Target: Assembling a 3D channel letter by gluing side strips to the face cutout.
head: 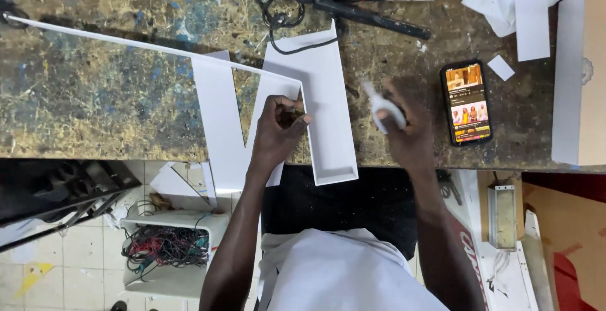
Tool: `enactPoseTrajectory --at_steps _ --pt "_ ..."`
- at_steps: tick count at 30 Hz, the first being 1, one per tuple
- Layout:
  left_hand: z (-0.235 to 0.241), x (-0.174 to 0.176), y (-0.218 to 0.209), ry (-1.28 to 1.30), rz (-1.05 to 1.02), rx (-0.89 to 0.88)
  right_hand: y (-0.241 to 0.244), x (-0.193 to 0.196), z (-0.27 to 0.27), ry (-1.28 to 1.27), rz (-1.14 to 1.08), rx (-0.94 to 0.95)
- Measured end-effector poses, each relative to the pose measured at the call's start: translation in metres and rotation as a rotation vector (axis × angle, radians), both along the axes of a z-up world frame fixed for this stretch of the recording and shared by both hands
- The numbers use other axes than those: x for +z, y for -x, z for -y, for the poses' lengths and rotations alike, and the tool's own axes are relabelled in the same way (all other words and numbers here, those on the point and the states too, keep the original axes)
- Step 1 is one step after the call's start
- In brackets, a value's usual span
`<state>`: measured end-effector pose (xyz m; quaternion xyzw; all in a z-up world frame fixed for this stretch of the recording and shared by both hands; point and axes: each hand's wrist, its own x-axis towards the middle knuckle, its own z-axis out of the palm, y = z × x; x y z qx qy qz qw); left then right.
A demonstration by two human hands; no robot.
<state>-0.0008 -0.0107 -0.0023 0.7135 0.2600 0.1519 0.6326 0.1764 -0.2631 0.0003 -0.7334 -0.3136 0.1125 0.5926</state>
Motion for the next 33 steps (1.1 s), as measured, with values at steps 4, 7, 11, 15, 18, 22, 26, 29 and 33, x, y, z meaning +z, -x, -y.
enactPoseTrajectory --at_steps 4,7,11,15,18,22,26,29,33 --pt "0.002 -0.008 -0.001 0.009 0.011 0.019 0.019 0.025 -0.022 0.118 0.101 -0.099" --pt "0.003 -0.013 0.002 0.032 0.028 0.024 0.022 0.045 -0.039 0.202 0.327 -0.042" --pt "0.002 -0.009 0.001 0.065 0.062 0.022 0.024 0.063 -0.063 0.095 0.26 0.062" --pt "0.0 -0.003 0.001 0.107 0.057 0.024 0.02 0.049 -0.078 0.077 0.404 0.029" --pt "0.002 -0.006 0.0 0.15 0.063 0.046 0.02 0.039 -0.089 0.087 0.426 -0.001" --pt "0.003 -0.003 0.0 0.161 0.048 0.059 0.022 0.041 -0.093 0.087 0.432 0.013" --pt "0.003 0.003 -0.001 0.158 0.042 0.055 0.022 0.038 -0.094 0.091 0.406 -0.01" --pt "0.003 0.0 -0.001 0.16 0.035 0.05 0.023 0.037 -0.095 0.1 0.396 -0.028" --pt "0.002 -0.008 0.001 0.163 0.04 0.039 0.023 0.04 -0.102 0.09 0.433 -0.037"
